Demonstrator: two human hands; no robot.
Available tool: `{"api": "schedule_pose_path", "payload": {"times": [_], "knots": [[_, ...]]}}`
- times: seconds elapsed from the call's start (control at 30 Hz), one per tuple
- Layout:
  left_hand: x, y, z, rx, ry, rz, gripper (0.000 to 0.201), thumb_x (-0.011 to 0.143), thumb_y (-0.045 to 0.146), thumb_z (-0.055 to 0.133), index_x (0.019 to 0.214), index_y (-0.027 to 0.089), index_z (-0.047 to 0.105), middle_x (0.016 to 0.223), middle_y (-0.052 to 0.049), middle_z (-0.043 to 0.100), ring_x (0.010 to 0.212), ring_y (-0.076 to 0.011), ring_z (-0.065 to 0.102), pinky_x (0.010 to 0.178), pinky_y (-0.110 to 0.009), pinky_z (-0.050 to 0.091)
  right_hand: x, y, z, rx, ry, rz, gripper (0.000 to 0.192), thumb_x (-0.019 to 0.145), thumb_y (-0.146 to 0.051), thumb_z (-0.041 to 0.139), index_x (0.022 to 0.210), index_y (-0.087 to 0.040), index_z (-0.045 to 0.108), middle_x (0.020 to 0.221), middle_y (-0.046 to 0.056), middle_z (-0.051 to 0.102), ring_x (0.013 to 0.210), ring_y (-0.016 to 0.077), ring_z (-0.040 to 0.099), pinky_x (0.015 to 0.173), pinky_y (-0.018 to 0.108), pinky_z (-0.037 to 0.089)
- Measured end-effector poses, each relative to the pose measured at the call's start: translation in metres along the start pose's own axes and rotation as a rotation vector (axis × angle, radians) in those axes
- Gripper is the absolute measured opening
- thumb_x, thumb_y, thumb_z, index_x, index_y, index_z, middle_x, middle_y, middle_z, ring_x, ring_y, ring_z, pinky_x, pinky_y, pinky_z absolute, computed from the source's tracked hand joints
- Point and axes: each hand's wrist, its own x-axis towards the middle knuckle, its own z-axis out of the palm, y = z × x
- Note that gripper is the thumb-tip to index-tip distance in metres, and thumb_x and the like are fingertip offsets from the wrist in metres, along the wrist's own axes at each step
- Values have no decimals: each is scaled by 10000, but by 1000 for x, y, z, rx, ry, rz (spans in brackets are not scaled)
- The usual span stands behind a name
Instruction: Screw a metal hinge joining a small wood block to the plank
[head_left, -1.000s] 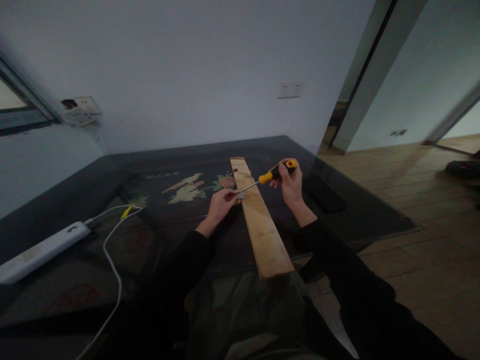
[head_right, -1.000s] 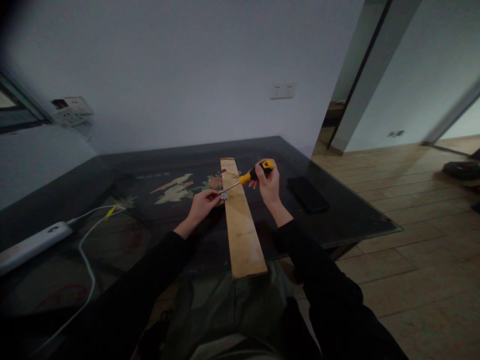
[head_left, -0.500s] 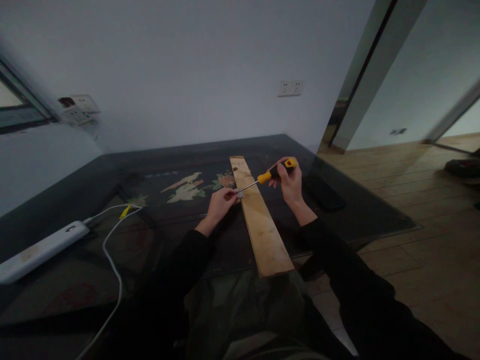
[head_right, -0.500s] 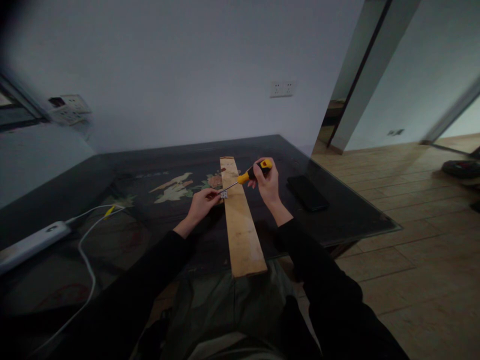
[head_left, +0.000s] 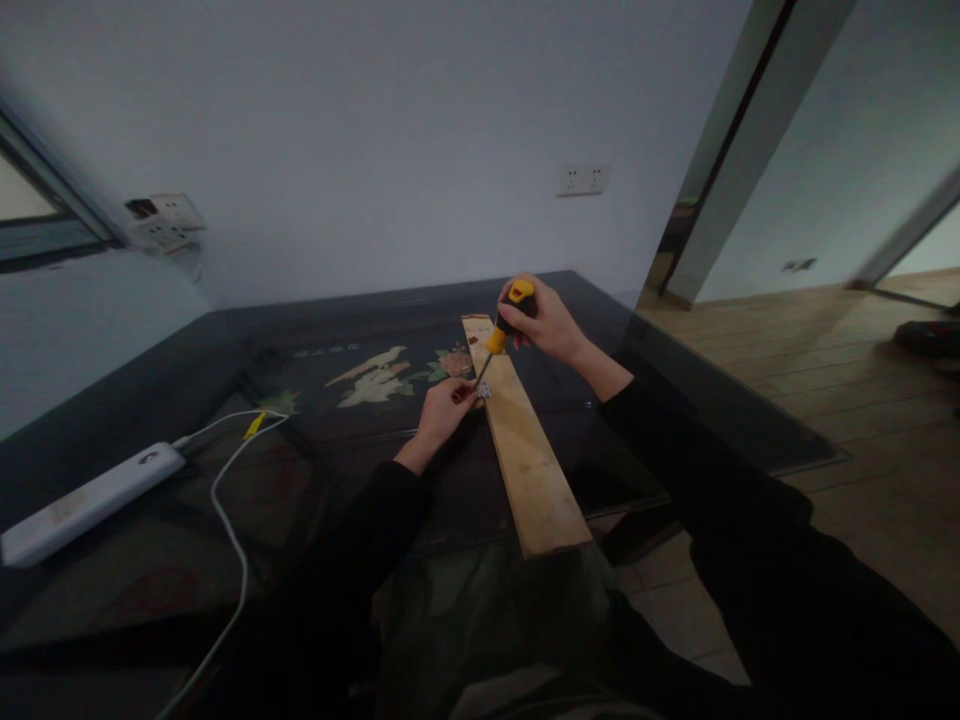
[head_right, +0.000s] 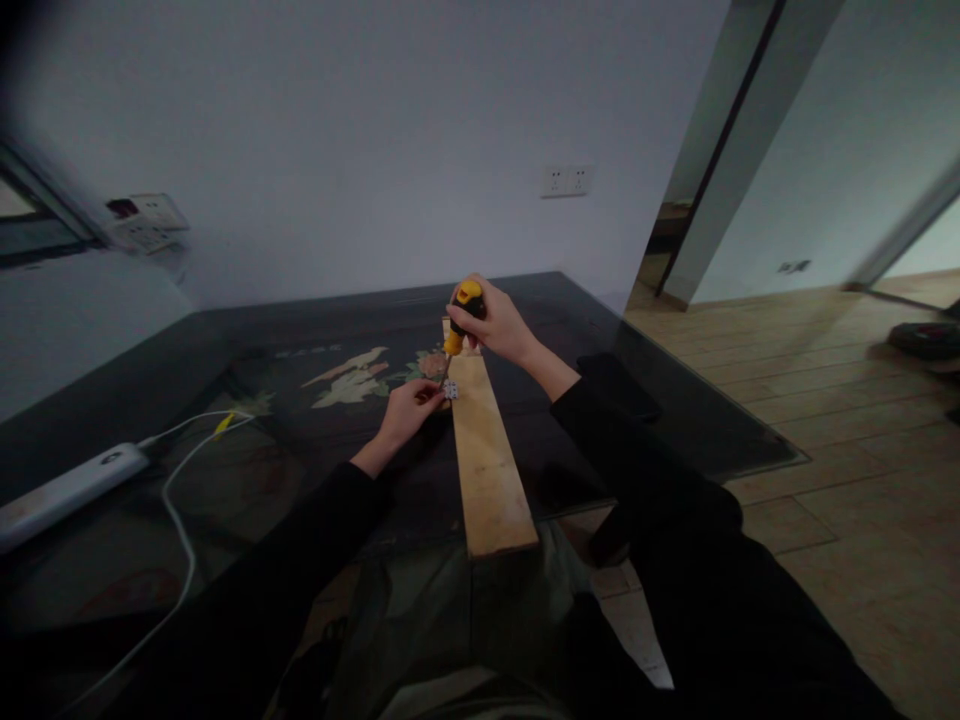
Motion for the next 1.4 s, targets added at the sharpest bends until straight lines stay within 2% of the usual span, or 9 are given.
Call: {"api": "schedule_pose_path", "payload": {"times": [0.1,0.3,0.53,0.63,0.8,0.87,1.07,1.23,1.4], "knots": [[0,-2,0,2,1,-5,65,808,207,726,859,173,749,815,-55,746,677,-173,644,650,-274,495,22,-9,2,-95,-167,-15,356,767,-471,750,942,-232,553,754,-13,584,625,130,549,594,298,482],[0,-5,0,8,7,-3,31,810,202,715,817,176,731,769,-29,714,655,-150,613,638,-259,477,64,-29,18,-284,-514,-92,272,805,-308,719,981,-196,545,822,-6,589,666,100,520,595,234,443],[-1,-8,1,-5,-2,-3,20,811,191,711,798,177,707,745,-14,687,659,-145,610,625,-246,459,82,-57,37,-466,-755,-152,262,836,-191,666,1087,-200,594,877,-4,603,724,106,515,629,236,407],[-1,-9,1,8,3,-8,28,805,191,722,793,176,703,734,-13,680,654,-146,608,622,-247,453,89,-61,44,-563,-765,-207,213,827,-254,714,1011,-184,633,860,4,624,771,121,533,672,254,398],[0,-8,1,4,7,19,23,817,193,713,803,177,704,758,-19,693,670,-148,619,644,-254,469,94,-58,56,-827,-580,-265,316,809,-456,754,860,-161,650,823,33,613,883,178,592,728,283,386],[0,-8,0,7,2,30,33,824,198,711,799,177,705,763,-21,696,677,-150,622,655,-258,476,95,-57,58,-864,-557,-245,332,822,-478,740,857,-158,657,829,43,612,903,193,607,731,288,388],[-1,-7,-1,22,-3,34,76,830,206,718,768,168,697,723,-17,674,662,-148,606,642,-258,456,101,-71,57,-744,-724,-162,248,738,-281,822,902,-147,693,789,-4,608,793,145,595,713,273,417],[0,-9,-1,18,-4,34,55,823,198,715,777,169,703,706,-6,671,659,-146,602,629,-249,450,93,-94,63,-791,-854,-111,332,764,-186,758,1080,-118,683,899,24,655,777,133,593,705,277,439],[0,-10,0,7,-7,58,46,823,177,701,778,169,697,747,-15,690,683,-152,615,656,-260,472,78,-103,70,-949,-765,-183,394,822,-219,693,1204,-134,651,1088,93,683,941,193,611,757,307,407]]}}
